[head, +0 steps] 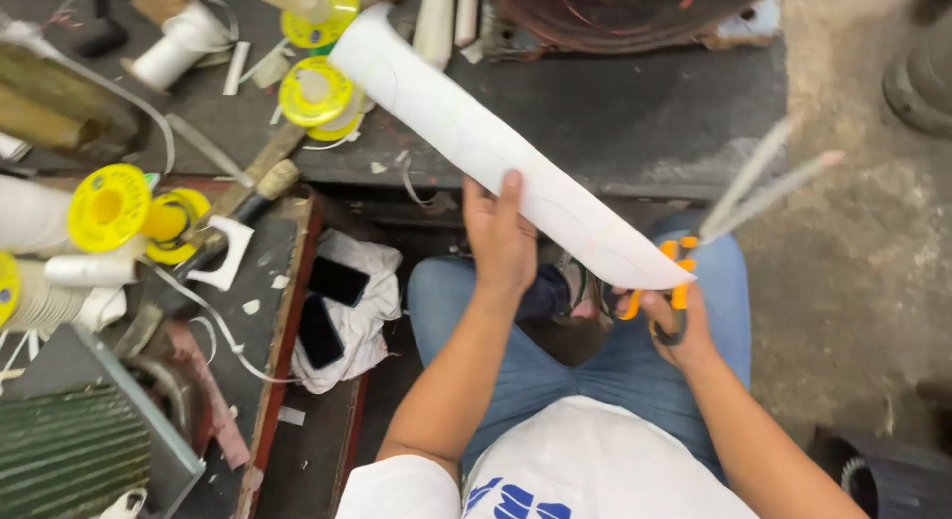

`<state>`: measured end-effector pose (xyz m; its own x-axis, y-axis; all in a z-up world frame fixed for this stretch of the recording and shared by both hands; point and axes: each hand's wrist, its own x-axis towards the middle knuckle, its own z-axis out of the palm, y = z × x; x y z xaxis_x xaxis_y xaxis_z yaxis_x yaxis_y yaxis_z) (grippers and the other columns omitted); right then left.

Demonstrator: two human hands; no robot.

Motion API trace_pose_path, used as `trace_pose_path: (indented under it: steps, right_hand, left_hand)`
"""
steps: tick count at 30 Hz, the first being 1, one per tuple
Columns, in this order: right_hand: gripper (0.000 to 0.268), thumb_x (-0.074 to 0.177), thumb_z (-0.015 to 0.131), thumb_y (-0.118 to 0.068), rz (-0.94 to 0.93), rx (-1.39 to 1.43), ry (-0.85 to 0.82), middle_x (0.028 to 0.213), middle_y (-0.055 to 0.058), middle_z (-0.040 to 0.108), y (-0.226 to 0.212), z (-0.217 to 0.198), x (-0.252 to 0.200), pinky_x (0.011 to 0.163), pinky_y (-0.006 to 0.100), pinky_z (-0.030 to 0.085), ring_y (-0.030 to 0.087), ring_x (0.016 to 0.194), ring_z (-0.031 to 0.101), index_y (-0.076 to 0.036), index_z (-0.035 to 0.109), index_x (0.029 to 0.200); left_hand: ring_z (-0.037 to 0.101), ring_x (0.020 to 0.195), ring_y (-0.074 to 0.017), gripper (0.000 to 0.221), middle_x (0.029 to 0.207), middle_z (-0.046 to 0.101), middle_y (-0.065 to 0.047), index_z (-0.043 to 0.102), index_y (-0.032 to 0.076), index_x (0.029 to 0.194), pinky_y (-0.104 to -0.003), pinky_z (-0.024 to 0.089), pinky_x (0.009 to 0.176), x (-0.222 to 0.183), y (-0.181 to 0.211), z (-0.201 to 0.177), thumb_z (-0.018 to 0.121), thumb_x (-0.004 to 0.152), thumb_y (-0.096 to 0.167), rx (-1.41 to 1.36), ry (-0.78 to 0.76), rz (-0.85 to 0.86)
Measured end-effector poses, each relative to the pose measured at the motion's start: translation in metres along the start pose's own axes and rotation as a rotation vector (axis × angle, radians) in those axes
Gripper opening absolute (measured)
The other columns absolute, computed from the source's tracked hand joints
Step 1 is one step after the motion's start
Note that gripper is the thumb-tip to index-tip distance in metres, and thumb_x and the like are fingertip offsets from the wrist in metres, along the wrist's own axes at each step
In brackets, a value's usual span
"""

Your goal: Cutting a curved shape out of insulation paper using scissors while following a template line.

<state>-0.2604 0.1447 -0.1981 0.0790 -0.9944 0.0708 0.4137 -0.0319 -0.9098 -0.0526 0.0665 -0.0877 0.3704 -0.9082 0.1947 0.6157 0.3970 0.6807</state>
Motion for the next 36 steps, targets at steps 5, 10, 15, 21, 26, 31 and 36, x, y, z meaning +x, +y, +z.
trace_pose_path:
  steps: [5,10,15,21,26,31,36]
  right_hand:
    - [0.045,0.08,0.068,-0.012,-0.123,0.148,0.061,0.093,0.013,0.07,-0.051,0.028,0.021,0.068,0.034,0.063,0.022,0.076,0.072,-0.001,0.061,0.122]
    - [0.045,0.078,0.073,-0.001,-0.113,0.109,0.152,0.1,0.011,0.069,-0.042,0.032,0.055,0.085,0.043,0.063,0.025,0.093,0.071,-0.002,0.058,0.121]
    - [0.029,0.083,0.081,-0.008,-0.007,-0.13,0.179,0.085,0.007,0.064,-0.079,0.063,0.091,0.074,0.033,0.059,0.016,0.083,0.066,0.0,0.058,0.099]
    - [0.05,0.078,0.081,-0.033,-0.001,-0.022,0.101,0.078,0.02,0.062,-0.045,-0.006,0.063,0.063,0.04,0.063,0.027,0.073,0.07,0.008,0.059,0.097]
    - [0.058,0.077,0.079,-0.04,0.167,-0.068,-0.098,0.074,0.022,0.07,-0.011,-0.024,0.012,0.057,0.04,0.062,0.028,0.063,0.074,0.012,0.063,0.099]
    - [0.049,0.072,0.087,-0.025,0.232,-0.106,-0.091,0.071,0.023,0.07,-0.008,-0.021,0.01,0.054,0.04,0.061,0.026,0.059,0.072,0.012,0.067,0.096]
    - [0.053,0.067,0.091,-0.029,0.288,-0.196,-0.073,0.068,0.022,0.072,-0.017,-0.017,0.015,0.052,0.036,0.061,0.024,0.057,0.072,0.01,0.069,0.095]
  left_hand:
    - [0.069,0.099,-0.0251,0.042,0.12,0.062,-0.011,0.043,0.008,0.137,-0.045,0.064,0.082,-0.022,0.001,-0.019,0.063,0.099,0.014,0.071,0.135,-0.252]
    - [0.07,0.097,-0.0278,0.053,0.116,0.065,-0.016,0.046,0.003,0.135,-0.044,0.064,0.076,-0.052,-0.027,-0.017,0.073,0.091,0.01,0.049,-0.077,-0.336]
    - [0.071,0.091,-0.0218,0.051,0.108,0.068,-0.016,0.052,0.0,0.13,-0.037,0.064,0.075,-0.041,-0.067,0.002,0.078,0.088,0.015,0.305,-0.174,-0.474]
    - [0.073,0.077,-0.031,0.043,0.104,0.065,-0.018,0.049,-0.007,0.127,-0.041,0.067,0.066,-0.01,-0.077,0.013,0.071,0.092,0.005,0.256,-0.082,-0.377]
    - [0.073,0.088,-0.0343,0.041,0.114,0.066,-0.015,0.049,-0.004,0.13,-0.048,0.067,0.072,0.002,-0.068,0.027,0.069,0.096,0.006,0.135,-0.032,-0.244]
    - [0.071,0.092,-0.0348,0.045,0.118,0.065,-0.014,0.046,-0.003,0.135,-0.049,0.067,0.073,-0.003,-0.073,0.032,0.067,0.096,0.006,0.162,-0.046,-0.23]
    - [0.07,0.095,-0.0325,0.048,0.119,0.066,-0.015,0.045,-0.002,0.136,-0.05,0.066,0.073,-0.009,-0.068,0.045,0.068,0.094,0.005,0.211,-0.054,-0.212]
